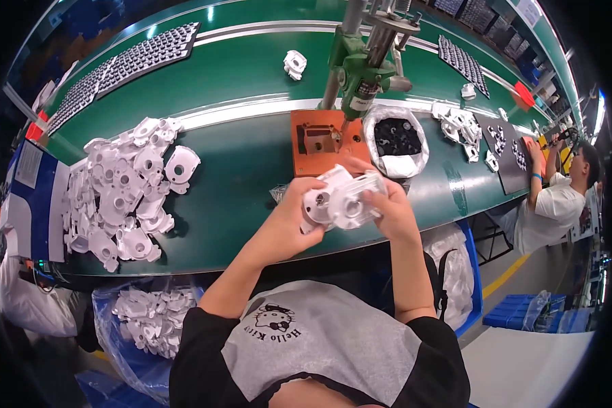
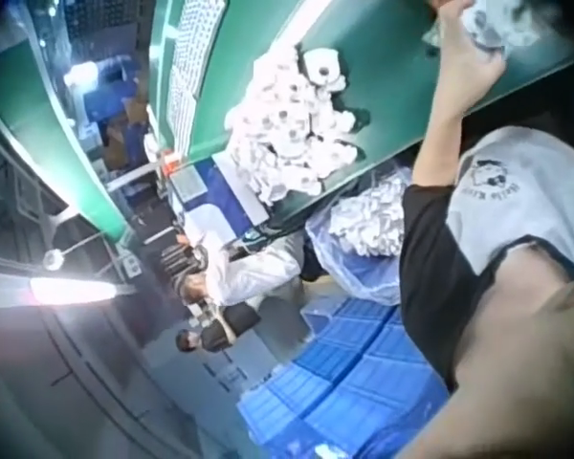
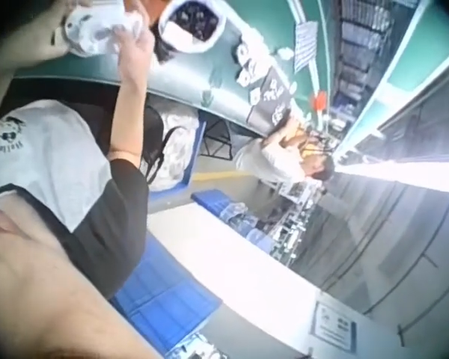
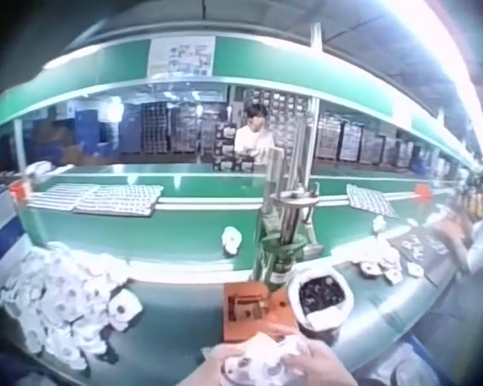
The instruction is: Assembling small plastic housings by inserting metal pins and using a manual press machine on an assembly line.
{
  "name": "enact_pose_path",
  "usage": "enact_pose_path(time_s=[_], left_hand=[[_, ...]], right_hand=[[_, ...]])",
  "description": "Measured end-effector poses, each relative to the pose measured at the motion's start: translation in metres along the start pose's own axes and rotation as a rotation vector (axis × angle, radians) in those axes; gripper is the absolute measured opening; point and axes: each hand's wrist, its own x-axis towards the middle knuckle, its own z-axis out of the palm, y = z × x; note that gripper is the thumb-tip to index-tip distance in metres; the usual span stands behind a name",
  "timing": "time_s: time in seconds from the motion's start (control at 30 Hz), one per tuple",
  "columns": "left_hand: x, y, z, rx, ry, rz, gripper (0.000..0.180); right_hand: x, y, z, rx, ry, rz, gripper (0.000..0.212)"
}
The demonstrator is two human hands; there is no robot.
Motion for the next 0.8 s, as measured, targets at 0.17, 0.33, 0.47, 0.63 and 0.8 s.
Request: enact_pose_path(time_s=[0.17,0.33,0.47,0.63,0.8], left_hand=[[0.001,0.007,-0.003,-0.003,-0.205,-0.035,0.069],[-0.003,-0.005,-0.004,-0.206,-0.154,-0.129,0.063],[-0.001,-0.003,-0.004,-0.337,-0.134,-0.079,0.062],[-0.004,-0.032,-0.001,-0.489,0.158,-0.131,0.045],[-0.008,-0.036,0.039,-0.359,0.263,-0.128,0.046]], right_hand=[[0.005,0.01,0.008,-0.16,0.021,0.071,0.032],[0.004,0.032,-0.009,-0.159,0.059,0.047,0.029],[0.005,0.025,0.008,-0.093,0.135,-0.099,0.033],[0.009,0.032,-0.006,0.26,0.258,-0.12,0.035],[0.009,0.055,0.007,0.051,0.286,-0.19,0.032]])
